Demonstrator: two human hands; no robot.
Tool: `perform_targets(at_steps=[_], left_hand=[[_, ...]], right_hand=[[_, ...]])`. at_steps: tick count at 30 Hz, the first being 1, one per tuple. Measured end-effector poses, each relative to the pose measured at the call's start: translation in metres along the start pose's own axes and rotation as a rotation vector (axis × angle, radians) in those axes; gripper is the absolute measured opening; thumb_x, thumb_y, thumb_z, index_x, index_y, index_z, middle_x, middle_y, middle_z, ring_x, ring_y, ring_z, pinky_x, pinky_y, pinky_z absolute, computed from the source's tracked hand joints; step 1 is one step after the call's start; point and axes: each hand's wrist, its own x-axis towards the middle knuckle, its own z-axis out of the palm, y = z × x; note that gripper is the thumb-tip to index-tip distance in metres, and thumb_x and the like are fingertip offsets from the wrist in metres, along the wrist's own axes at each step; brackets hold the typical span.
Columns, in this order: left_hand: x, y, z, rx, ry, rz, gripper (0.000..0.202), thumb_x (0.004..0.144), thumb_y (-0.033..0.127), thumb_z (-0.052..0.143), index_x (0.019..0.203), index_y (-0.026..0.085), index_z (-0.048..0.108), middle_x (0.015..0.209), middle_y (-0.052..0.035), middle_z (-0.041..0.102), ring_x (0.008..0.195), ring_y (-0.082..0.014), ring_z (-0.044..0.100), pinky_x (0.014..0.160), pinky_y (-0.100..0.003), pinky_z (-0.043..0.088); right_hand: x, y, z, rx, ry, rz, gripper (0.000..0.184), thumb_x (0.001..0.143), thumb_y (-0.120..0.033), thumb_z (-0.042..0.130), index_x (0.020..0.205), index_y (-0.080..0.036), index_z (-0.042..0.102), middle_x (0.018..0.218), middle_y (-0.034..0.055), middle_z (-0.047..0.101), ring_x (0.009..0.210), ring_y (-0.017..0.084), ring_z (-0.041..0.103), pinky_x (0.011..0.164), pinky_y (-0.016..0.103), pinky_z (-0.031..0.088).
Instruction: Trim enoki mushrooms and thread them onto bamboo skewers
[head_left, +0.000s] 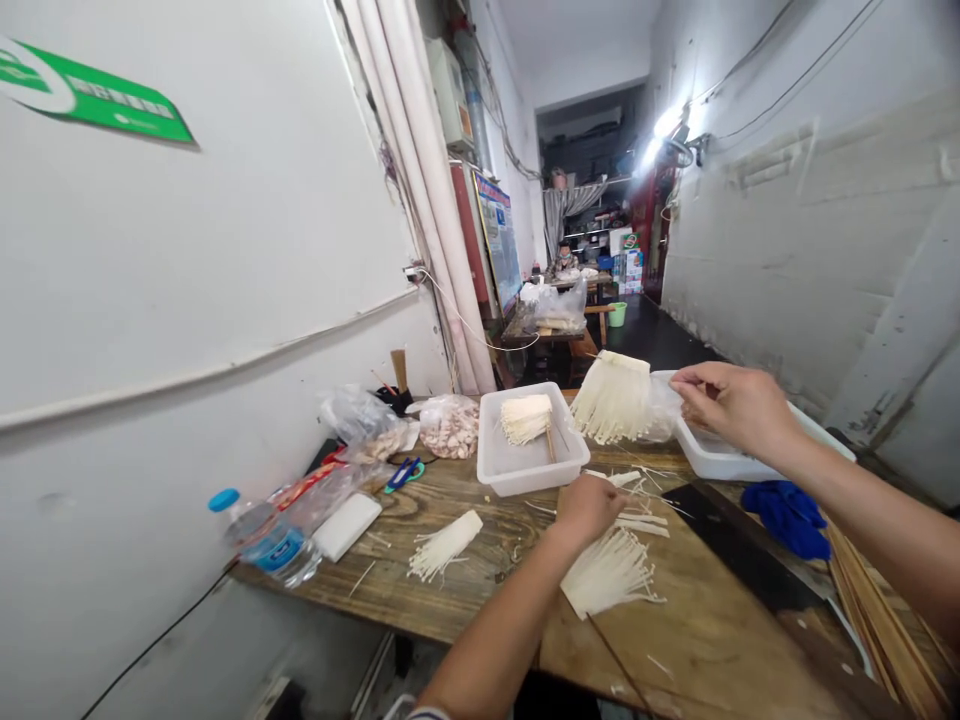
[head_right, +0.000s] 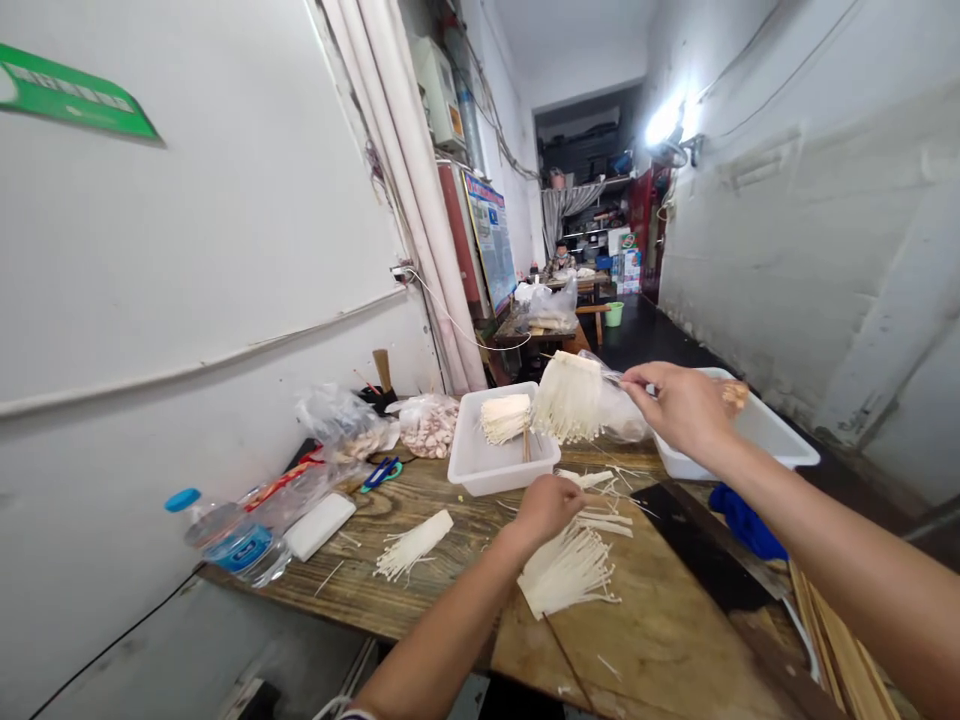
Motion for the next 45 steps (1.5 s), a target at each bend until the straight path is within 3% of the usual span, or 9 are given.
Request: perform_targets(at_steps=[4, 8, 12, 18, 23, 28, 33, 40, 45], left_hand=[[-0.015, -0.008, -0.037, -0.187, 0.304, 0.009, 0.041, 0.082, 0.049, 0.055, 0.065, 0.015, 0.072, 0.061, -0.0016, 0.067, 0.064, -0.0172, 0.063, 0.06, -0.024, 0.044], [-0.027, -0.006, -0.072, -0.326, 0.616, 0.04, 0.033, 0.085, 0.041, 0.055, 0.089, 0.014, 0.072, 0.096, -0.007, 0.073, 0.091, -0.0182, 0.066, 0.085, -0.028, 0.048], [-0.04, 0.007, -0.092, -0.452, 0.762, 0.125, 0.027, 0.081, 0.036, 0.063, 0.096, 0.016, 0.072, 0.107, -0.0086, 0.071, 0.105, -0.0195, 0.063, 0.099, -0.033, 0.043], [-0.058, 0.03, -0.103, -0.727, 0.621, 0.077, 0.035, 0.072, 0.034, 0.075, 0.102, 0.017, 0.073, 0.109, -0.0084, 0.072, 0.106, -0.0224, 0.064, 0.1, -0.036, 0.044], [-0.067, 0.034, -0.106, -0.887, 0.484, 0.054, 0.035, 0.067, 0.038, 0.078, 0.094, 0.015, 0.075, 0.097, -0.0076, 0.075, 0.091, -0.0228, 0.068, 0.088, -0.035, 0.05], [-0.073, 0.035, -0.106, -0.926, 0.488, 0.037, 0.031, 0.062, 0.038, 0.082, 0.084, 0.017, 0.077, 0.084, -0.0044, 0.076, 0.074, -0.0172, 0.067, 0.074, -0.028, 0.052], [-0.076, 0.033, -0.106, -0.942, 0.484, 0.039, 0.026, 0.064, 0.036, 0.081, 0.081, 0.017, 0.077, 0.081, -0.0029, 0.075, 0.069, -0.0145, 0.066, 0.069, -0.025, 0.051], [-0.082, 0.025, -0.108, -0.844, 0.396, 0.083, 0.027, 0.069, 0.039, 0.077, 0.083, 0.016, 0.077, 0.09, -0.0076, 0.075, 0.085, -0.0211, 0.067, 0.082, -0.033, 0.051], [-0.096, 0.031, -0.117, -0.66, 0.279, 0.19, 0.055, 0.065, 0.04, 0.082, 0.115, 0.022, 0.068, 0.087, -0.0062, 0.075, 0.095, -0.024, 0.066, 0.099, -0.042, 0.043]], right_hand=[[-0.001, 0.002, 0.012, 0.059, 0.027, -0.012, 0.031, 0.084, -0.043, 0.05, 0.082, -0.02, 0.071, 0.074, 0.0043, 0.071, 0.058, 0.018, 0.059, 0.054, 0.029, 0.039], [-0.007, -0.003, 0.019, 0.123, -0.012, -0.05, 0.029, 0.084, -0.043, 0.052, 0.079, -0.021, 0.071, 0.07, 0.002, 0.07, 0.055, 0.016, 0.057, 0.053, 0.028, 0.039], [-0.017, -0.021, 0.019, 0.18, -0.076, -0.103, 0.026, 0.085, -0.04, 0.053, 0.079, -0.022, 0.07, 0.073, 0.0014, 0.071, 0.058, 0.015, 0.058, 0.054, 0.027, 0.04], [-0.037, -0.047, 0.012, 0.259, -0.183, -0.184, 0.024, 0.088, -0.036, 0.052, 0.083, -0.021, 0.069, 0.08, 0.0016, 0.072, 0.063, 0.014, 0.06, 0.057, 0.025, 0.043], [-0.049, -0.055, 0.008, 0.308, -0.249, -0.225, 0.021, 0.09, -0.035, 0.052, 0.085, -0.022, 0.068, 0.082, 0.0004, 0.071, 0.07, 0.014, 0.062, 0.062, 0.025, 0.045], [-0.057, -0.057, 0.007, 0.341, -0.249, -0.271, 0.019, 0.092, -0.033, 0.052, 0.087, -0.023, 0.067, 0.081, -0.0004, 0.069, 0.07, 0.013, 0.062, 0.062, 0.024, 0.045], [-0.064, -0.05, 0.001, 0.225, -0.166, -0.397, 0.016, 0.092, -0.03, 0.053, 0.092, -0.021, 0.066, 0.085, 0.0026, 0.069, 0.078, 0.017, 0.062, 0.068, 0.03, 0.046], [-0.088, -0.036, -0.001, 0.32, -0.226, -0.356, 0.016, 0.092, -0.027, 0.052, 0.099, -0.024, 0.067, 0.091, 0.0024, 0.07, 0.08, 0.016, 0.065, 0.069, 0.028, 0.052], [-0.116, -0.041, -0.006, 0.352, -0.164, -0.349, 0.02, 0.091, -0.024, 0.053, 0.103, -0.028, 0.068, 0.084, 0.0004, 0.069, 0.074, 0.016, 0.066, 0.06, 0.026, 0.052]])
